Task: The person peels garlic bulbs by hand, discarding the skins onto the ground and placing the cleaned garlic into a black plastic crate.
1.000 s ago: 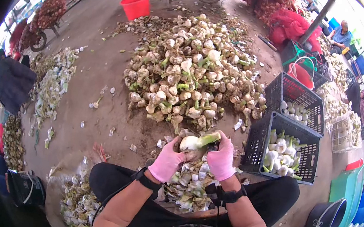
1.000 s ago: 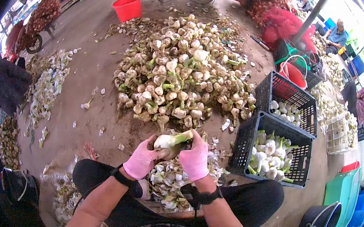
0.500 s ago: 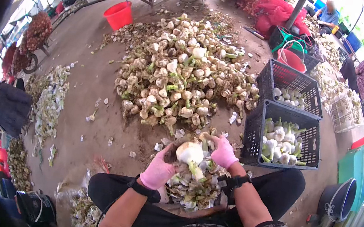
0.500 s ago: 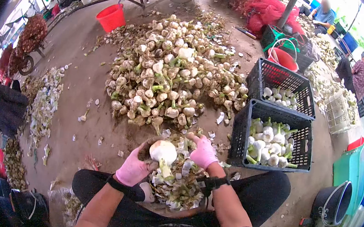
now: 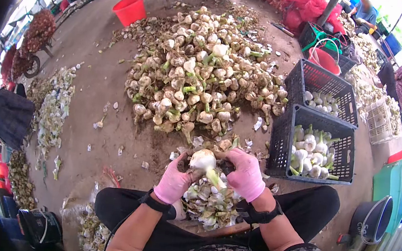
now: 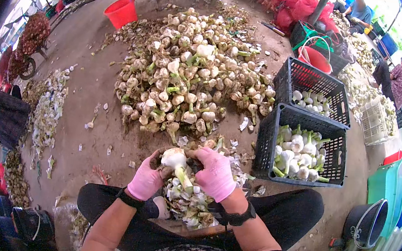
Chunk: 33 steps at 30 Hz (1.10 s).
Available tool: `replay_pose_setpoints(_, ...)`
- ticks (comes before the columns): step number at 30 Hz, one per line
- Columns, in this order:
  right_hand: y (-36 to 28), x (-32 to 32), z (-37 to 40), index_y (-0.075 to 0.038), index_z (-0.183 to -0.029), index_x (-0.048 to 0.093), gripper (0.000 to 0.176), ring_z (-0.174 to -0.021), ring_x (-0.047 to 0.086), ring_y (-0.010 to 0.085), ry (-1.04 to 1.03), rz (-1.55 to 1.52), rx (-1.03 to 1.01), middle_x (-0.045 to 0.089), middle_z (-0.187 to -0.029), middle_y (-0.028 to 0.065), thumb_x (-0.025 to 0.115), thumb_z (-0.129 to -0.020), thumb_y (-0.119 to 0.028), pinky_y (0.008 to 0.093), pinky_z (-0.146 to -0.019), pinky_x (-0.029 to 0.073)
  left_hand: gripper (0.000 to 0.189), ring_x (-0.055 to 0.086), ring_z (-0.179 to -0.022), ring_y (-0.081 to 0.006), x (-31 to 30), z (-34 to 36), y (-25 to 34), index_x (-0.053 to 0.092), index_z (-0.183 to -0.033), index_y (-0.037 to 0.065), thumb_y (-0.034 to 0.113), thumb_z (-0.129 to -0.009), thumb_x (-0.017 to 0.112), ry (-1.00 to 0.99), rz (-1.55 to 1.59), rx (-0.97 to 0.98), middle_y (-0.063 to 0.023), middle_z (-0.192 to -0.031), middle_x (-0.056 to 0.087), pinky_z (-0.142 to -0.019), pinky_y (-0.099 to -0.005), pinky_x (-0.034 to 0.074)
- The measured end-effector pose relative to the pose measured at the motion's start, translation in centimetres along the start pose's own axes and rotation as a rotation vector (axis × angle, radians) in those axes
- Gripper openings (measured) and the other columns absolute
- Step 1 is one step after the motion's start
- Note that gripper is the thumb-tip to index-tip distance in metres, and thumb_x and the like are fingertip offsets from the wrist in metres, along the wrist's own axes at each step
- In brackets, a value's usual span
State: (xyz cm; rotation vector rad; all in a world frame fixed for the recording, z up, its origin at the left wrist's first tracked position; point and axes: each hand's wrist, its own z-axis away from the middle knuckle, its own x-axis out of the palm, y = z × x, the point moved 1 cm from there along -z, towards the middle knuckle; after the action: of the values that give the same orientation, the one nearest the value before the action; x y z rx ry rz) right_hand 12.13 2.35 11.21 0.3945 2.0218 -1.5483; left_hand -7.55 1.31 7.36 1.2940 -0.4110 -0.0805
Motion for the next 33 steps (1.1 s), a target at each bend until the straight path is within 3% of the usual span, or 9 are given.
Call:
replay_pose_setpoints(2,-0.6,0.3,0.0,-0.004,-0.096,0.066,0.032,-0.073,0.06,0.0317,0.042,0.034,0.046,0.058,-0.075,0.0129,0.062,-0.064,-0.002,0.0345,-0.065,0.047,0.049,0.056,-0.11,-0.02,0.5,0.0,-0.1,0.044,-0.127,0.0,0.005,-0.084,0.066,0.005,0.454,-0.096,-0.01,-0.12,0.057,-0.095,-0.0339,0.046)
replay_pose_setpoints(8,0.3,0.6,0.1,-0.002,-0.09,0.064,0.022,-0.074,0.061,0.03,0.052,-0.065,0.122,0.061,-0.08,0.0152,0.06,-0.069,0.004,0.0335,-0.066,0.047,0.049,0.057,-0.109,-0.0241,0.2,-0.2,-0.3,0.041,-0.13,0.0,-0.002,-0.083,0.058,-0.045,0.75,-0.263,-0.0125,-0.121,0.056,-0.096,-0.0369,0.046)
replay_pose_setpoints(9,0.4,0.5,0.0,-0.001,-0.089,0.063,0.021,-0.075,0.062,0.0289,0.043,-0.137,0.134,0.062,-0.081,0.0157,0.059,-0.07,0.006,0.0325,-0.067,0.047,0.048,0.056,-0.11,-0.0249,0.5,-0.1,0.4,0.041,-0.13,-0.001,0.0,-0.084,0.055,-0.144,0.756,-0.263,-0.0129,-0.121,0.056,-0.098,-0.0376,0.044)
replay_pose_setpoints(14,2.4,0.5,-0.2,0.001,-0.099,0.062,0.03,-0.082,0.062,0.0177,0.037,-0.241,0.256,0.065,-0.088,0.0114,0.055,-0.072,0.011,0.0279,-0.076,0.047,0.043,0.055,-0.112,-0.0253,0.3,0.4,0.6,0.04,-0.131,0.0,0.0,-0.089,0.048,-0.092,0.82,-0.414,-0.0133,-0.124,0.054,-0.099,-0.0382,0.044)
replay_pose_setpoints(17,1.5,-0.3,0.2,0.004,-0.11,0.061,0.04,-0.093,0.061,0.0155,-0.072,-0.702,0.253,0.065,-0.103,0.0076,0.053,-0.071,0.013,0.0273,-0.086,0.046,0.042,0.055,-0.113,-0.0247,0.2,0.1,0.6,0.041,-0.129,0.001,-0.002,-0.089,0.05,-0.061,0.793,-0.286,-0.0124,-0.122,0.054,-0.099,-0.0397,0.044)
replay_pose_setpoints(20,0.2,0.0,0.5,0.003,-0.107,0.063,0.042,-0.092,0.062,0.0159,-0.058,-0.54,0.259,0.066,-0.1,0.0089,0.053,-0.068,0.014,0.027,-0.085,0.047,0.047,0.054,-0.112,-0.0237,0.3,-0.1,0.2,0.04,-0.129,0.002,-0.003,-0.086,0.057,0.013,0.722,-0.221,-0.011,-0.12,0.054,-0.098,-0.0387,0.045)
replay_pose_setpoints(24,-0.5,-0.5,0.3,-0.001,-0.103,0.066,0.042,-0.078,0.063,0.0245,-0.015,-0.099,0.128,0.063,-0.083,0.0139,0.056,-0.064,0.008,0.0299,-0.071,0.048,0.051,0.055,-0.11,-0.0232,0.8,0.1,-0.4,0.04,-0.129,0.003,-0.003,-0.083,0.061,0.108,0.613,-0.199,-0.0099,-0.12,0.054,-0.094,-0.0384,0.046)
replay_pose_setpoints(31,-0.2,1.4,0.3,0.0,-0.088,0.064,0.027,-0.072,0.06,0.0297,0.127,0.056,0.096,0.059,-0.076,0.0151,0.063,-0.062,0.005,0.0322,-0.066,0.047,0.05,0.056,-0.109,-0.0245,0.6,-0.3,-0.8,0.041,-0.128,0.001,-0.004,-0.081,0.059,0.097,0.676,-0.219,-0.0111,-0.118,0.055,-0.095,-0.0405,0.046)
replay_pose_setpoints(33,0.0,1.0,0.2,0.0,-0.084,0.061,0.022,-0.071,0.061,0.0299,0.116,-0.006,0.087,0.06,-0.076,0.0151,0.065,-0.063,0.005,0.0329,-0.065,0.047,0.045,0.056,-0.109,-0.0251,0.6,-0.5,-0.7,0.043,-0.128,0.0,0.002,-0.084,0.054,-0.023,0.75,-0.269,-0.0116,-0.12,0.055,-0.096,-0.0402,0.045)
